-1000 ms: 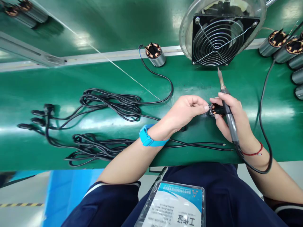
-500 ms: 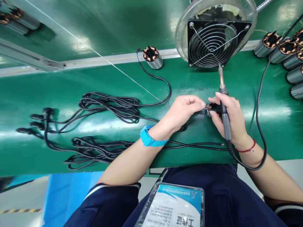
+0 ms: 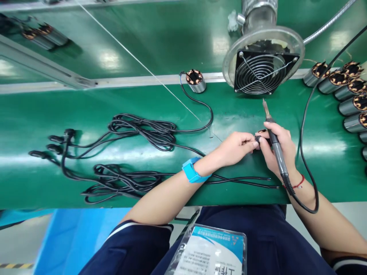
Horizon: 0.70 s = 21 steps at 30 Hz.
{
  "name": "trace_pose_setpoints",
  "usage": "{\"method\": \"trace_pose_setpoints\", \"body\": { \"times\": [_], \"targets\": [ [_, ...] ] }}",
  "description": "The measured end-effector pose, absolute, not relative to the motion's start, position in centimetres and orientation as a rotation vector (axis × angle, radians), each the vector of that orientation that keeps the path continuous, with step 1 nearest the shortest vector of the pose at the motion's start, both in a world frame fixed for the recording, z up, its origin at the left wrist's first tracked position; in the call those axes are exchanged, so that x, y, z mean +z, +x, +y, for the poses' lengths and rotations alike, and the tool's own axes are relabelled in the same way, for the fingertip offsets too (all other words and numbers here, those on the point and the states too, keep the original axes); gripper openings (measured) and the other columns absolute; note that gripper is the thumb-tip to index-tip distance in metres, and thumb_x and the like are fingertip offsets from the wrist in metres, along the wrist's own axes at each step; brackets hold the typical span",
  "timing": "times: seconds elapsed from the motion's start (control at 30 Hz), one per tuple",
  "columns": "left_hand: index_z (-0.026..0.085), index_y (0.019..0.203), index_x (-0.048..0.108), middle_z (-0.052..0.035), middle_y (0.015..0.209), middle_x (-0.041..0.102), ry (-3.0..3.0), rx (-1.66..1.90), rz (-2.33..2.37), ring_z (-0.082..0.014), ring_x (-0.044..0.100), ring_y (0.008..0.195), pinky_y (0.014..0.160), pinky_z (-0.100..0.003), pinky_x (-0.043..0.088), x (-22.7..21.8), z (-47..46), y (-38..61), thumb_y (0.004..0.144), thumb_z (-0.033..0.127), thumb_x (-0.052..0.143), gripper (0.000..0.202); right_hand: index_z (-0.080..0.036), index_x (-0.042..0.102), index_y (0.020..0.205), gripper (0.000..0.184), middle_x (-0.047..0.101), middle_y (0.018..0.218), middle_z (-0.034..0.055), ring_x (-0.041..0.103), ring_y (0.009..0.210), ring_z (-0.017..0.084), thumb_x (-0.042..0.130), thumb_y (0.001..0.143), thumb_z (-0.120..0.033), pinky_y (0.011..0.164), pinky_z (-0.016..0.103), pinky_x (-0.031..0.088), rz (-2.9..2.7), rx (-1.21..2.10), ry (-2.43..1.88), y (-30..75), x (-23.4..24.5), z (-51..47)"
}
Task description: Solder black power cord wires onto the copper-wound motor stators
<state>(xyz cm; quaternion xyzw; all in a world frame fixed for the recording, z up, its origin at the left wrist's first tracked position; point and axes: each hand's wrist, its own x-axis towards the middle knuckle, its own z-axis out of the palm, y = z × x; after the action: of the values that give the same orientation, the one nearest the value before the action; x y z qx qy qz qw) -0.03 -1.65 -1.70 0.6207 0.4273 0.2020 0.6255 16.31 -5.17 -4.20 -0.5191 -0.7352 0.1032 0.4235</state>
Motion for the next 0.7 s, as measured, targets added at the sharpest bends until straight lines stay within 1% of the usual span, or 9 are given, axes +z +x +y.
{"method": "trace_pose_setpoints", "body": {
  "times": [0.13,0.2,0.33,0.4,0.43,0.5,0.53,0.63,0.7],
  "targets": [
    [0.015,0.071,0.059,0.0001,0.075,0.063,1.7,0.591,1.196,-0.0119,0.053,0.072,0.071,-0.025,0.041,-1.7,-0.5,-1.2,0.088,0.02,0.051,0.019,-0.025,0.048,0.132,0.042,0.074,0.104,0.0037,0.065,0.099,0.021,0.056,0.091,-0.025,0.088,0.039,0.05,-1.845,0.249,-1.339,17.0,-4.3,-5.2],
    [0.015,0.074,0.06,-0.0011,0.08,0.065,1.787,0.64,1.335,-0.0132,0.056,0.076,0.075,-0.026,0.042,-1.5,0.8,-2.6,0.089,0.02,0.05,0.018,-0.024,0.048,0.132,0.044,0.073,0.109,0.0054,0.063,0.106,0.022,0.057,0.09,-0.024,0.092,0.041,0.05,-1.818,0.248,-1.353,17.8,-4.4,-5.2],
    [0.015,0.078,0.061,-0.002,0.078,0.064,1.763,0.641,1.706,-0.0138,0.057,0.075,0.073,-0.026,0.044,-1.6,4.6,-6.7,0.089,0.022,0.05,0.017,-0.024,0.052,0.13,0.041,0.073,0.106,0.0063,0.065,0.106,0.023,0.057,0.089,-0.026,0.096,0.046,0.048,-1.625,0.337,-1.435,19.5,-4.9,-5.1],
    [0.012,0.092,0.061,-0.0041,0.083,0.064,1.72,0.671,1.871,-0.0149,0.058,0.077,0.074,-0.027,0.045,-1.7,6.4,-8.6,0.089,0.021,0.049,0.016,-0.023,0.053,0.129,0.041,0.073,0.106,0.0065,0.065,0.106,0.023,0.057,0.089,-0.027,0.099,0.048,0.047,-1.555,0.375,-1.434,19.8,-4.9,-5.2],
    [0.011,0.105,0.059,-0.0057,0.087,0.065,1.709,0.679,1.932,-0.0159,0.059,0.079,0.075,-0.028,0.045,-1.7,7.1,-9.3,0.09,0.022,0.048,0.022,-0.023,0.053,0.128,0.04,0.073,0.105,0.0065,0.065,0.107,0.023,0.058,0.089,-0.027,0.099,0.048,0.047,-1.549,0.381,-1.416,19.8,-4.9,-5.3],
    [0.009,0.129,0.047,-0.0093,0.1,0.066,1.719,0.65,1.986,-0.018,0.062,0.087,0.08,-0.03,0.047,-1.6,8.2,-10.2,0.091,0.025,0.048,0.041,-0.022,0.055,0.127,0.039,0.073,0.103,0.0063,0.065,0.109,0.024,0.059,0.088,-0.027,0.096,0.046,0.048,-1.574,0.386,-1.375,19.6,-4.9,-5.7],
    [0.011,0.136,0.042,-0.0106,0.108,0.066,1.737,0.61,1.984,-0.0189,0.063,0.093,0.084,-0.03,0.047,-1.5,8.6,-10.3,0.091,0.028,0.049,0.049,-0.023,0.055,0.126,0.039,0.074,0.103,0.0061,0.065,0.108,0.023,0.059,0.088,-0.027,0.095,0.044,0.049,-1.592,0.397,-1.359,19.5,-4.9,-5.8],
    [0.018,0.142,0.041,-0.0116,0.128,0.063,1.781,0.433,1.939,-0.0245,0.062,0.112,0.093,-0.031,0.046,-1.1,9.1,-9.6,0.086,0.04,0.059,0.062,-0.024,0.056,0.126,0.038,0.073,0.105,0.0056,0.066,0.106,0.022,0.059,0.088,-0.028,0.091,0.04,0.05,-1.629,0.443,-1.337,19.2,-5.0,-6.2],
    [0.017,0.144,0.038,-0.0151,0.132,0.061,1.753,0.32,1.957,-0.0313,0.061,0.117,0.094,-0.036,0.046,-1.0,9.3,-8.9,0.081,0.045,0.064,0.074,-0.023,0.057,0.126,0.038,0.074,0.105,0.0056,0.066,0.105,0.021,0.059,0.089,-0.029,0.091,0.039,0.05,-1.619,0.468,-1.33,19.1,-5.1,-6.4]
  ]
}}
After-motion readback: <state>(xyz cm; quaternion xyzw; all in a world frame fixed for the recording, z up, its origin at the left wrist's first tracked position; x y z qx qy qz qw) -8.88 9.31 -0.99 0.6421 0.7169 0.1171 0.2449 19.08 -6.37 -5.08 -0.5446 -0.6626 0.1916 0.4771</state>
